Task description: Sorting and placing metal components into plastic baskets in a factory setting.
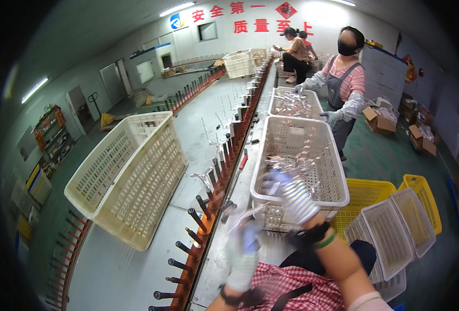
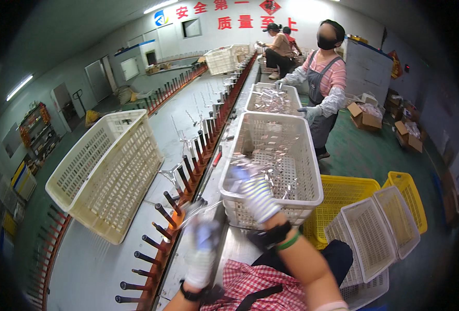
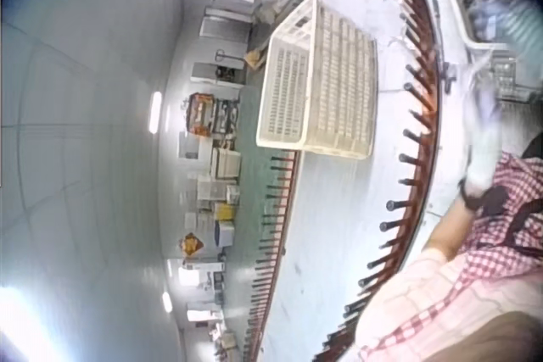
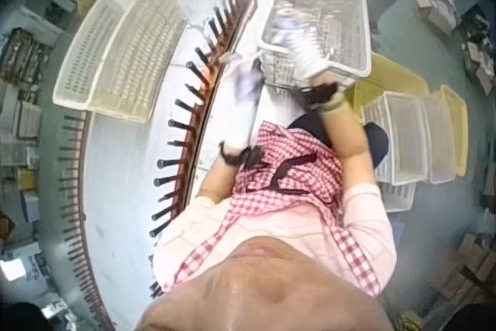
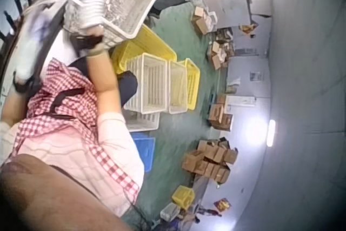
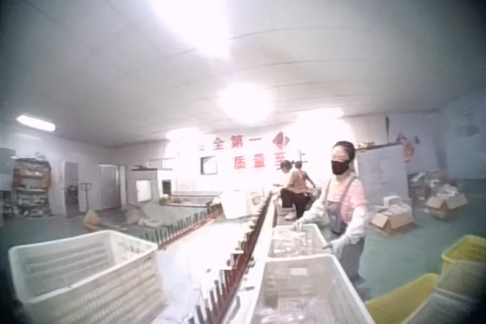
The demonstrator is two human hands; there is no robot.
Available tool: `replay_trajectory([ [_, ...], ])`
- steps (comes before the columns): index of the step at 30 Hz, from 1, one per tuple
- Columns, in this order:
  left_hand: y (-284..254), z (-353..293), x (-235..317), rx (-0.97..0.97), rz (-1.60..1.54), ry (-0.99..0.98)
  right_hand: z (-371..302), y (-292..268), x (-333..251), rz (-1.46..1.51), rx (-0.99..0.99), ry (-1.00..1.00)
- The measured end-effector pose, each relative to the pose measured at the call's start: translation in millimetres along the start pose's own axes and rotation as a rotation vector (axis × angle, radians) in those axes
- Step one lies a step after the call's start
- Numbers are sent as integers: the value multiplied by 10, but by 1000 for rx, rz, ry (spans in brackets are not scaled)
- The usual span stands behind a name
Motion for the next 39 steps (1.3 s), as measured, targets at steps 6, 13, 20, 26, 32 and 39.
replay_trajectory([
  [6, 999, 620, -216, -181, 458, 561, 386, -1223, 120, -209, 100, 385],
  [13, -129, 377, -457, 429, 397, 303, 289, -1653, 354, -1181, 165, -122],
  [20, -1019, 1070, -1098, 795, 514, 150, 153, -1519, 294, -1296, -53, 186],
  [26, -609, 725, 364, 641, 255, 615, 123, -1586, 160, -1335, -14, 271],
  [32, -431, 684, -457, 251, 257, 196, 110, -1569, 106, -1317, -38, 261],
  [39, -766, 928, -807, 679, 772, 264, 97, -1562, 140, -1339, -42, 264],
])
Point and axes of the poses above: each hand's wrist, its own z-axis towards the middle knuckle, its own y-axis out of the palm, x = y × z, the point moved 4 cm from there along z, towards the middle knuckle, and after that the axes turned 14 degrees about x, right-handed, at the moved point
